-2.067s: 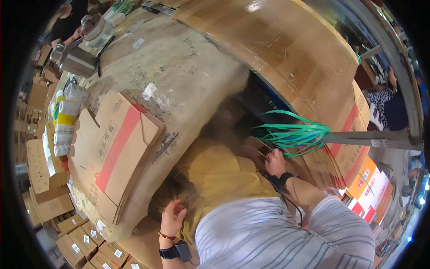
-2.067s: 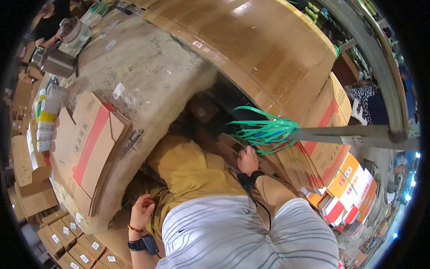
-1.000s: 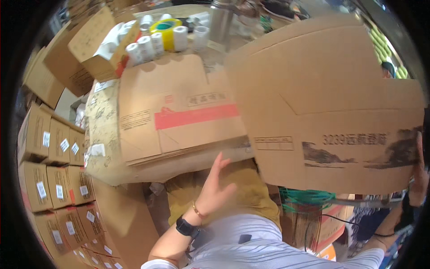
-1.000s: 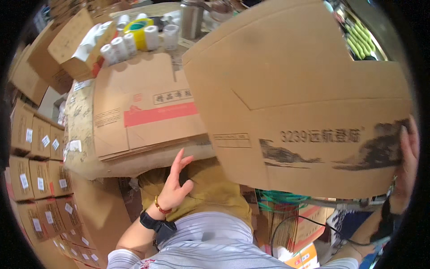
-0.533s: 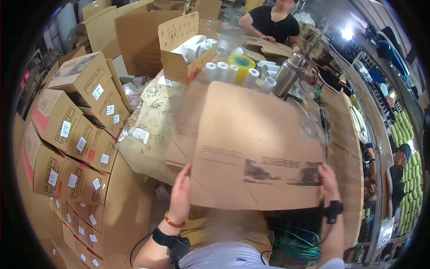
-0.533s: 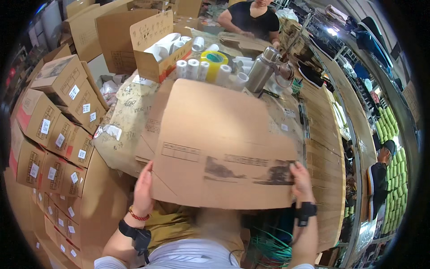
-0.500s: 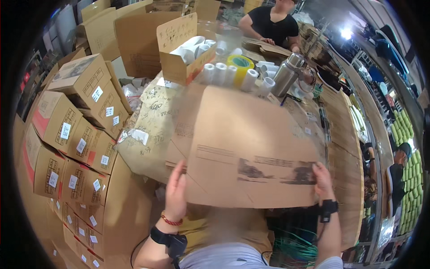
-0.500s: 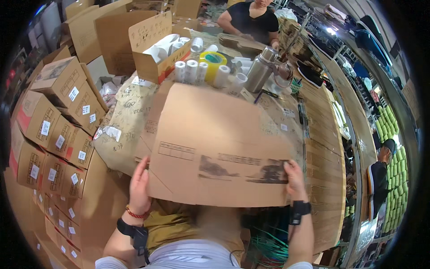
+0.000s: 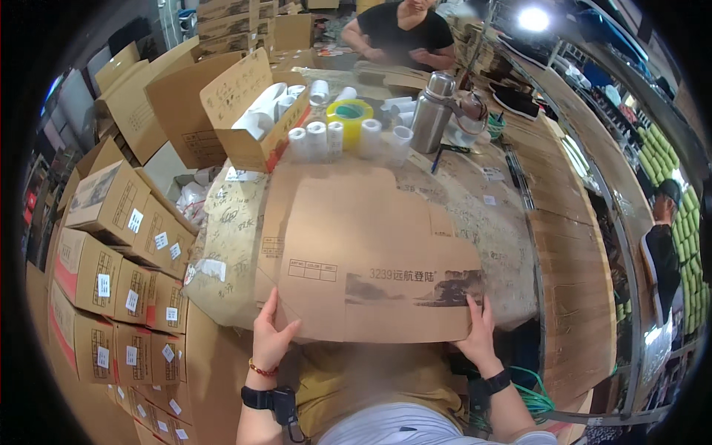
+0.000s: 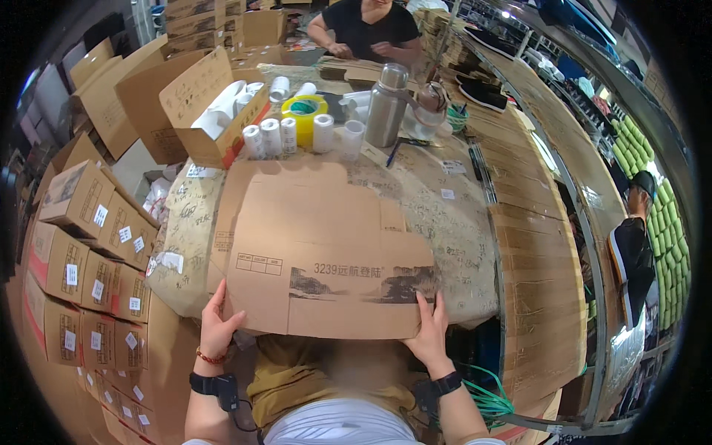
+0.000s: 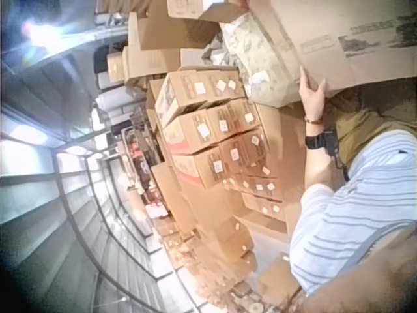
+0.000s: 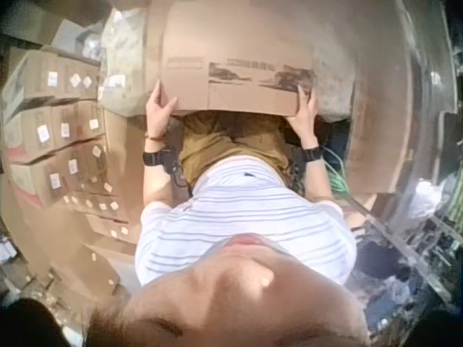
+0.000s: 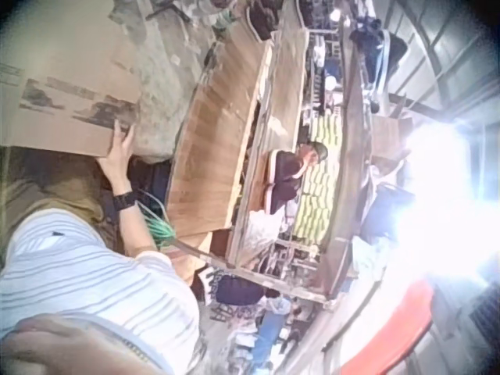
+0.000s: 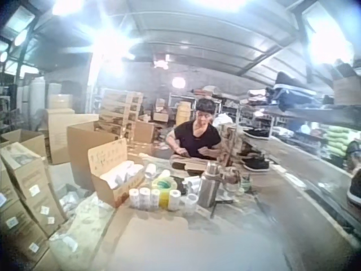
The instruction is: Packing pairs of shoes into boxes, labeling the boxes, and placing them into larger shipping containers.
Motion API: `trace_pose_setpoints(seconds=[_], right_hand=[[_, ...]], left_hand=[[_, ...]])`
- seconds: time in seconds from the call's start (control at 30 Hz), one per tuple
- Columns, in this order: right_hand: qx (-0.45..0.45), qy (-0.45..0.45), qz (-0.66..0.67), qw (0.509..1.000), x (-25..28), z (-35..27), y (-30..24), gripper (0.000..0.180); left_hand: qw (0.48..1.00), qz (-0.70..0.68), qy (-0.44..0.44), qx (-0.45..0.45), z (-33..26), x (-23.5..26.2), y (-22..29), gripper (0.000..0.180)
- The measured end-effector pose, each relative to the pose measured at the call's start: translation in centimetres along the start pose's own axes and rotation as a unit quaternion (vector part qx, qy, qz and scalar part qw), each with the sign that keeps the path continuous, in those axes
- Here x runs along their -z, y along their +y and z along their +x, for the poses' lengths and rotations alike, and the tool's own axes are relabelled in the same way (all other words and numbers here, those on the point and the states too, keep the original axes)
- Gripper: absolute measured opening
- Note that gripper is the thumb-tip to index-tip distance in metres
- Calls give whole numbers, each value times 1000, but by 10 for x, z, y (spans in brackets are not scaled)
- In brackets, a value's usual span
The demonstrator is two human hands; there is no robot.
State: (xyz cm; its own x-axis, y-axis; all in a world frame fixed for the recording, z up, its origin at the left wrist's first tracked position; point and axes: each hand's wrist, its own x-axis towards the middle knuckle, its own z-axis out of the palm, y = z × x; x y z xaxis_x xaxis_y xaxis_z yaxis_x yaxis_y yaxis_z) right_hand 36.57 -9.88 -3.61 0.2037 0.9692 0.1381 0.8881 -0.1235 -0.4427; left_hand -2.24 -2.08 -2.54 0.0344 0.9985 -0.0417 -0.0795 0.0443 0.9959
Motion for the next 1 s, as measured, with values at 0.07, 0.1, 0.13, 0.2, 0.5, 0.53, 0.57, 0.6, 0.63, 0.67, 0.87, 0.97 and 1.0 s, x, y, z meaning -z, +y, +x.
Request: trace_pose_setpoints(seconds=[0.07,0.1,0.13,0.2,0.5,0.53,0.57,0.6,0.63,0.67,0.87,0.97,1.0], right_hand=[[-46,3,144,988,-2,1,9,89],[-24,14,177,984,10,3,-6,87],[-1,25,210,977,22,6,-22,84],[40,42,185,981,33,4,-46,80],[198,70,125,970,93,61,-76,55],[224,33,84,970,116,71,-86,57],[243,29,70,967,132,84,-101,55],[258,28,49,964,145,96,-114,54],[251,33,48,966,153,109,-126,54],[289,128,-33,948,159,122,-140,48],[440,143,90,882,96,154,-197,32],[372,51,146,915,33,201,-173,36],[365,-38,166,915,31,211,-180,37]], left_hand=[[992,118,1,-46,1,2,-1,72],[991,125,1,-42,0,7,2,72],[982,178,23,-58,-2,12,7,70],[968,233,42,-79,-3,13,8,69],[797,467,88,-372,19,-4,82,40],[674,503,130,-525,27,-7,98,47],[670,506,125,-528,34,-9,114,47],[738,404,44,-539,44,-16,127,52],[789,294,-39,-538,54,-21,137,57],[785,296,-43,-542,68,-18,137,57],[978,-67,-143,-133,157,-8,123,51],[976,2,-139,-166,157,-12,119,52],[976,7,-138,-170,153,-8,117,52]])
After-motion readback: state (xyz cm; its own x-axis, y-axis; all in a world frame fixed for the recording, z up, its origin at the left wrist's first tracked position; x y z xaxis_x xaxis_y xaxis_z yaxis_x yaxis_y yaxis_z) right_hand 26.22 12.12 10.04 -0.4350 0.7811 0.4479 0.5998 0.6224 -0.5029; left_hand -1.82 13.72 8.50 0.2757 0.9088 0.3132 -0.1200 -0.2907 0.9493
